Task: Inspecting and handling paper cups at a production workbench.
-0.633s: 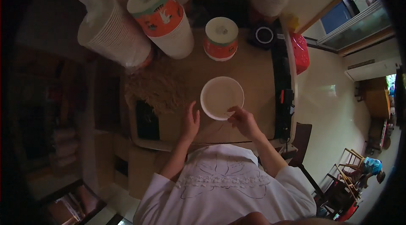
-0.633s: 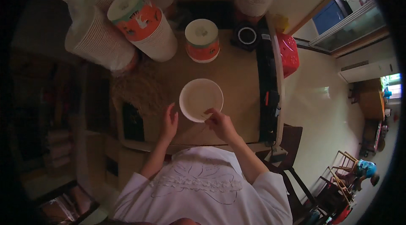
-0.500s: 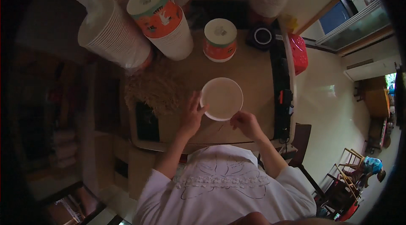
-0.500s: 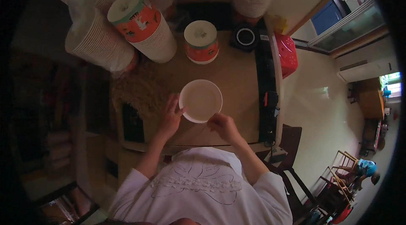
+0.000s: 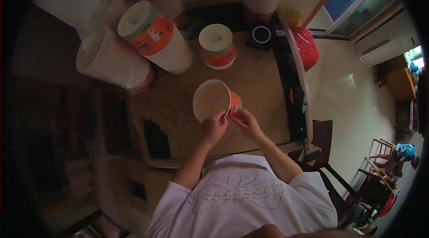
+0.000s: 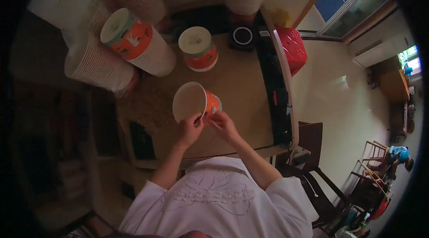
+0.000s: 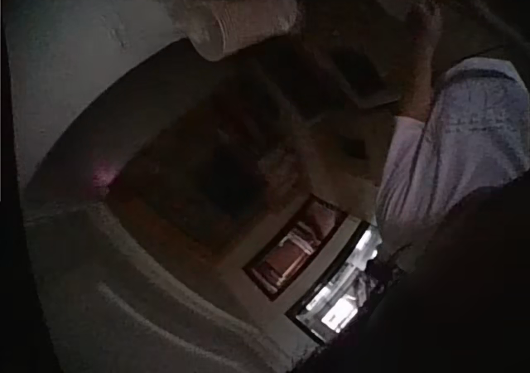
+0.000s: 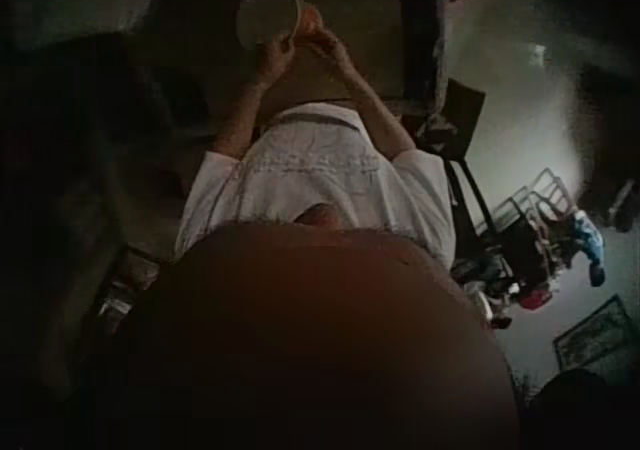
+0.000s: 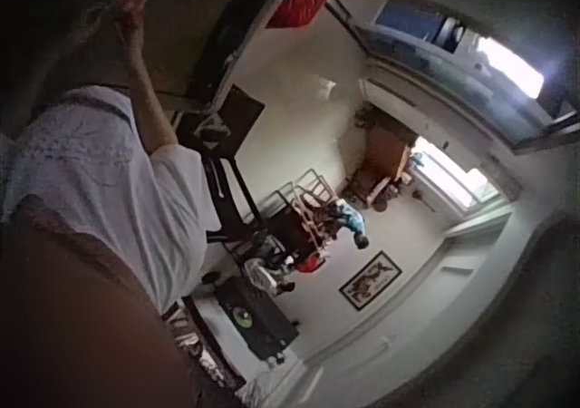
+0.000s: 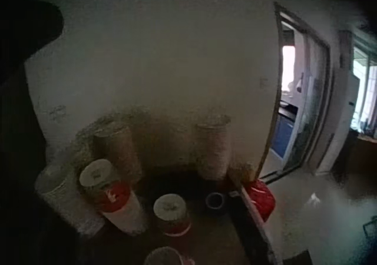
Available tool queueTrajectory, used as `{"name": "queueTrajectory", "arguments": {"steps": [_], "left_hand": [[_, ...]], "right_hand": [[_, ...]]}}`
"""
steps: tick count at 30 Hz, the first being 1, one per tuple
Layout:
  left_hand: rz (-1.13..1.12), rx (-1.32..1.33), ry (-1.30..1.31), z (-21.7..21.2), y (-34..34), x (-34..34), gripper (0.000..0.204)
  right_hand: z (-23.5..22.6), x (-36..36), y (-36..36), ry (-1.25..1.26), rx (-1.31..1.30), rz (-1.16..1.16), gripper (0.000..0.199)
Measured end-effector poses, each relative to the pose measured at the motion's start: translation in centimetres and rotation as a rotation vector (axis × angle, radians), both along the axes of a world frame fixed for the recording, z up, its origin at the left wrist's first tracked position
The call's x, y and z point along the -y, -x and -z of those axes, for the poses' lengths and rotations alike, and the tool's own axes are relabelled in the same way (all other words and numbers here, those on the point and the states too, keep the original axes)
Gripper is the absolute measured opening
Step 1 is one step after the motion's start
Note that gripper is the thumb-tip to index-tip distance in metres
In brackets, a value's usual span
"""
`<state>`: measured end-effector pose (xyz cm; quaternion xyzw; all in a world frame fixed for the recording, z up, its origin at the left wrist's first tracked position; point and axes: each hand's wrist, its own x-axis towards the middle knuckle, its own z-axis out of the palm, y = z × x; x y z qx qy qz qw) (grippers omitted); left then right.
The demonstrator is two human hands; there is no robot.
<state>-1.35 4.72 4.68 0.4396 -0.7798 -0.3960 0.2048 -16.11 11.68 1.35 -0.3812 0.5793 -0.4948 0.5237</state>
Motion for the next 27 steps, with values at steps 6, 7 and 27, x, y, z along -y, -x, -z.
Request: {"name": "queueTrajectory", "arguments": {"steps": [6, 7, 27], "left_hand": [[-0.024, -0.119, -0.064, 0.0, -0.1, 0.7, 0.023], [-0.024, -0.174, -0.075, 0.0, 0.0, 0.8, 0.023], [0.046, -0.118, -0.149, 1.3, 1.1, 0.3, 0.026]], "right_hand": [[0.5, 0.4, 0.2, 0.025, -0.1, -0.071, 0.016], [0.6, 0.4, 0.3, 0.007, -0.068, -0.058, 0.016], [-0.4, 0.0, 1.7, 0.013, -0.183, -0.133, 0.017]]}}
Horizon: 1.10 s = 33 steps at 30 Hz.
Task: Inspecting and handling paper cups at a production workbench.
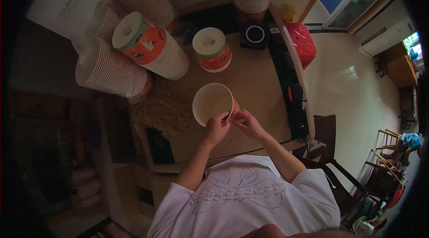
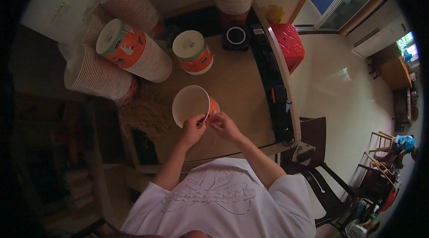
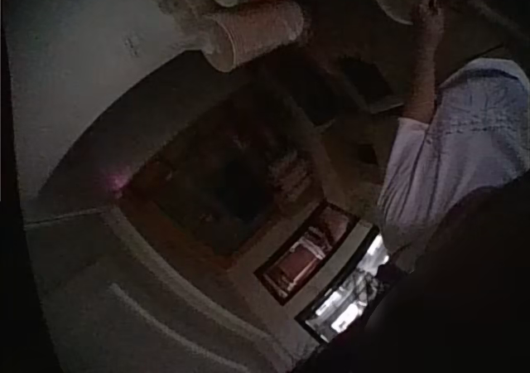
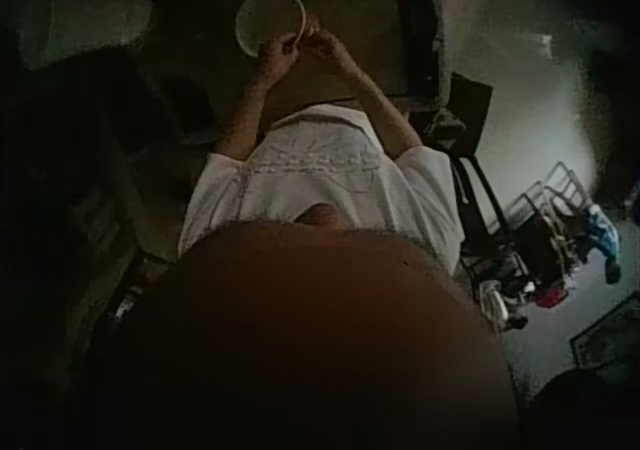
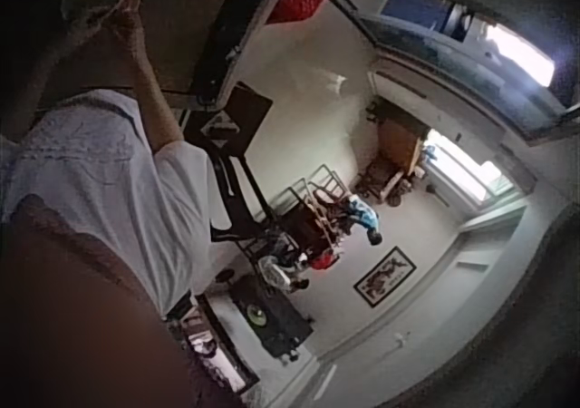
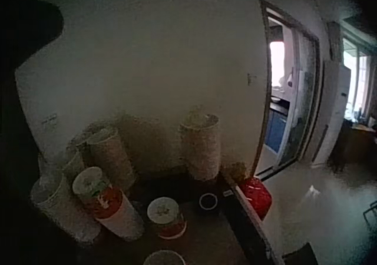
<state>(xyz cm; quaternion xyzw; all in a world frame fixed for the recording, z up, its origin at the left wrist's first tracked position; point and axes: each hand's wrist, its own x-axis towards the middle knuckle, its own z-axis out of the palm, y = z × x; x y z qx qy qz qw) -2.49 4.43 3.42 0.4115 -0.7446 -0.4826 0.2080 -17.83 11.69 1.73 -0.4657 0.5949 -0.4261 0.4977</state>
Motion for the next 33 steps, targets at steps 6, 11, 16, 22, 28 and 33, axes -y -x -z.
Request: {"name": "queueTrajectory", "arguments": {"steps": [6, 11, 16, 22, 28, 33], "left_hand": [[-0.002, 0.031, -0.001, -0.4, 0.2, 0.0, 0.026], [0.035, 0.209, 0.096, -1.5, -0.1, 0.2, 0.018], [0.161, 0.258, 0.351, -1.7, -0.8, 0.6, 0.002], [0.105, 0.365, 0.361, 3.6, -1.8, -2.2, 0.004], [0.186, 0.271, 0.713, 5.2, -3.9, -3.8, 0.007], [-0.134, 0.196, 0.729, 2.3, -4.0, -4.0, 0.013]], "right_hand": [[0.1, -0.3, -0.1, -0.006, 0.052, 0.056, 0.014], [-2.6, -0.5, 1.8, -0.142, -0.032, 0.106, 0.011], [-4.7, 0.2, 2.7, 0.013, -0.255, 0.144, 0.006], [-3.7, 2.0, 1.1, 0.341, -0.615, -0.087, 0.002], [-1.4, 2.6, 0.4, 0.382, -0.719, -0.407, 0.004], [-0.1, 2.6, -0.8, 0.277, -0.688, -0.487, 0.005]]}}
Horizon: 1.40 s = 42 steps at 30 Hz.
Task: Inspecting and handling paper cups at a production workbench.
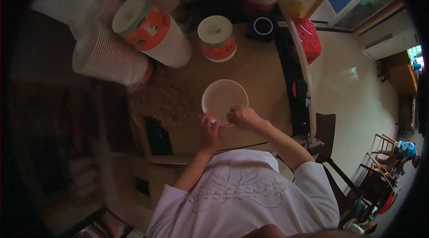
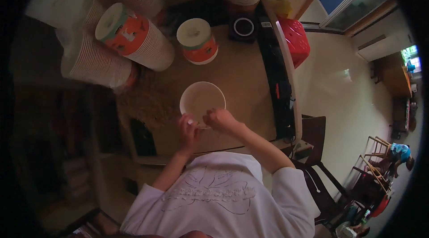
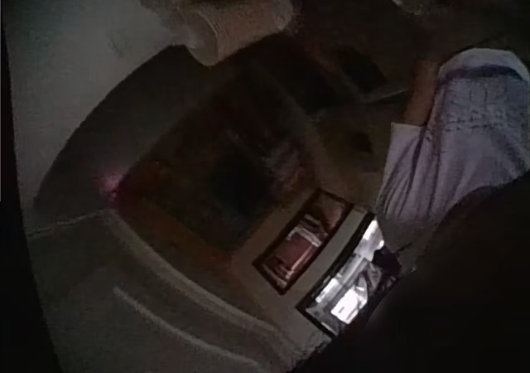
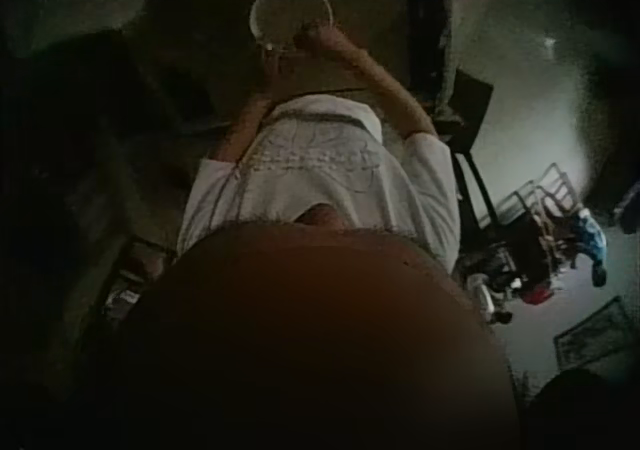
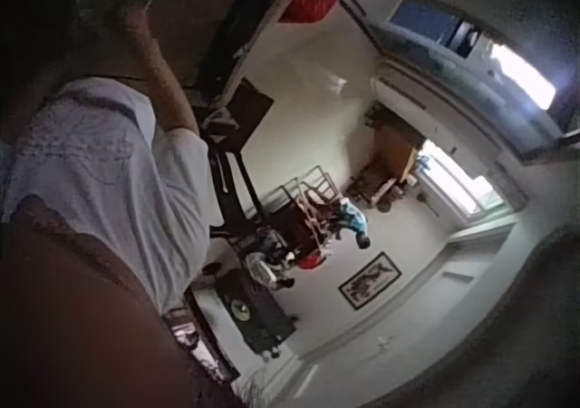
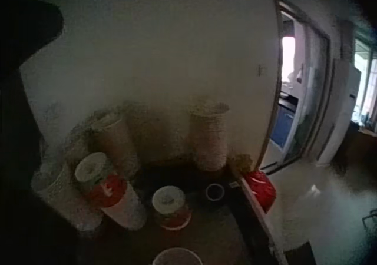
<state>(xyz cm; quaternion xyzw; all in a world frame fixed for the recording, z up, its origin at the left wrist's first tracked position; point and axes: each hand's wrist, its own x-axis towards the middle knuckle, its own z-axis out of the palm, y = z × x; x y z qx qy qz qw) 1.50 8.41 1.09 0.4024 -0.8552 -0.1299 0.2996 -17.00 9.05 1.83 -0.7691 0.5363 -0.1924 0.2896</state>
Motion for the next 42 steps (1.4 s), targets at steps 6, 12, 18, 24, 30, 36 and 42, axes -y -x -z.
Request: {"name": "queueTrajectory", "arguments": {"steps": [6, 12, 18, 24, 30, 36, 42], "left_hand": [[-0.362, -0.333, -0.461, 1.0, -1.7, -2.2, 0.011], [-0.333, -0.848, -1.119, 5.5, -2.2, -3.7, 0.005], [-0.178, -0.409, -0.719, 3.5, -2.9, -3.2, 0.015], [-0.233, -0.408, -0.939, 3.0, -2.2, -2.3, 0.01], [-0.2, -0.424, -0.953, 4.5, -2.3, -2.0, 0.012], [-0.196, -0.46, -1.018, 4.7, -2.3, -2.1, 0.011], [-0.22, -0.49, -1.256, 5.1, -2.1, -2.2, 0.012]], "right_hand": [[-0.2, 0.2, -0.6, -0.105, -0.023, 0.054, 0.009], [-0.6, 0.6, -1.1, -0.085, -0.016, 0.015, 0.007], [-1.1, 0.6, -0.8, -0.019, 0.067, 0.021, 0.008], [-0.8, 1.3, -0.9, -0.105, -0.068, -0.056, 0.01], [-1.0, 1.6, -0.9, -0.064, -0.062, -0.1, 0.01], [-1.0, 1.7, -1.1, -0.083, -0.05, -0.111, 0.008], [-1.2, 1.8, -1.3, -0.089, -0.061, -0.132, 0.008]]}}
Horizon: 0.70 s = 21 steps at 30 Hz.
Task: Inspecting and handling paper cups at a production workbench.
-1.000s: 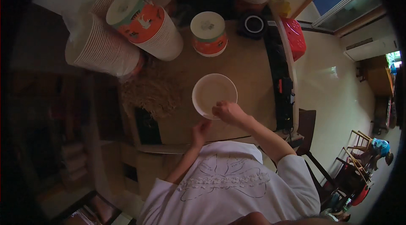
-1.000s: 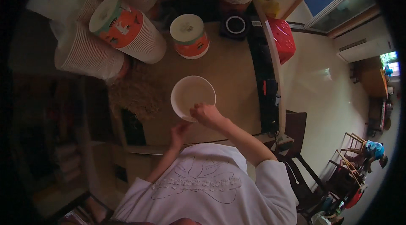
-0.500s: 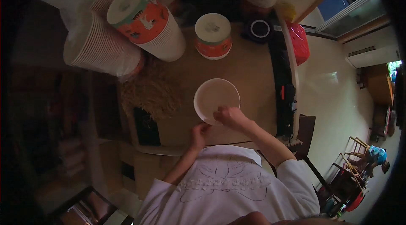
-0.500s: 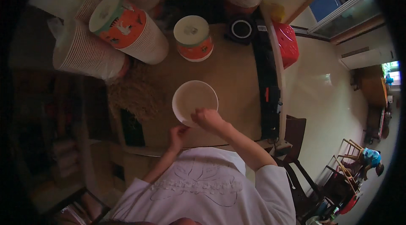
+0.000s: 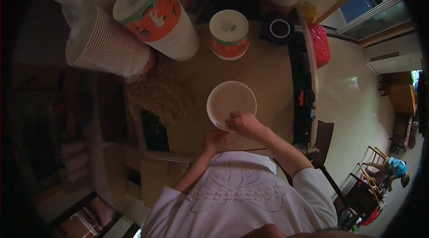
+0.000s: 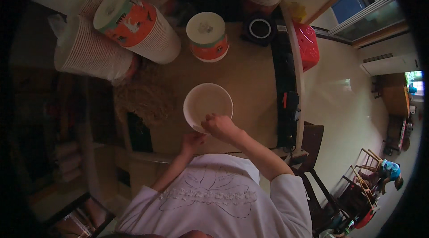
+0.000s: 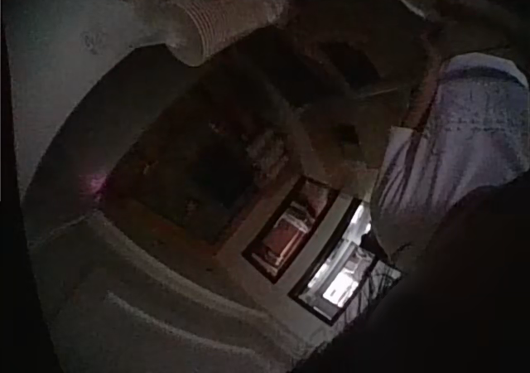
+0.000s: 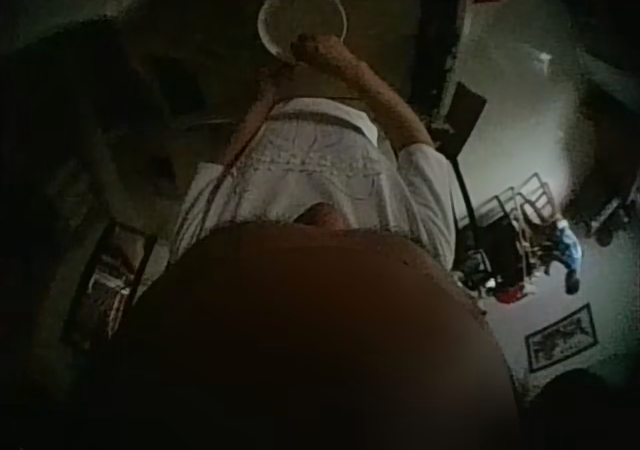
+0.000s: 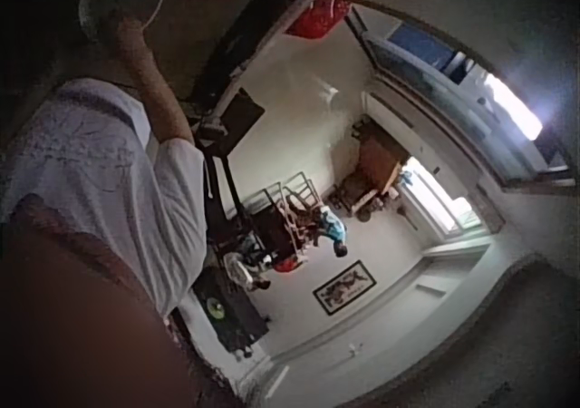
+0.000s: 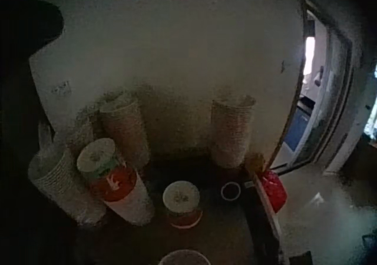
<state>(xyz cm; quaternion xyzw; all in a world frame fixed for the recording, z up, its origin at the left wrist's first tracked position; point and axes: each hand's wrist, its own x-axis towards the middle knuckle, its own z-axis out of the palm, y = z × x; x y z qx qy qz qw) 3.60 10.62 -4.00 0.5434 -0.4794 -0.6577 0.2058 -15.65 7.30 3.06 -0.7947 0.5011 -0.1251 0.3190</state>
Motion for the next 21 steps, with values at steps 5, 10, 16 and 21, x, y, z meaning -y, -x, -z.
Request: {"name": "queueTrajectory", "arguments": {"steps": [5, 10, 16, 21], "left_hand": [[0.112, -0.116, 0.191, 0.5, 0.2, 0.0, 0.018], [0.085, -0.071, 0.13, 2.1, 0.1, 0.6, 0.015], [-0.098, -0.069, -0.034, -1.5, -0.4, 1.4, 0.018], [-0.02, -0.357, -0.458, -6.5, -1.0, 0.9, 0.022]], "right_hand": [[0.0, -0.1, 0.1, -0.041, 0.035, 0.027, 0.008], [0.2, 0.2, 0.2, -0.094, 0.081, 0.096, 0.009], [-2.0, -1.1, -0.2, -0.099, 0.382, 0.486, 0.007], [-3.2, -4.4, -1.2, -0.04, 0.334, 0.268, 0.01]]}}
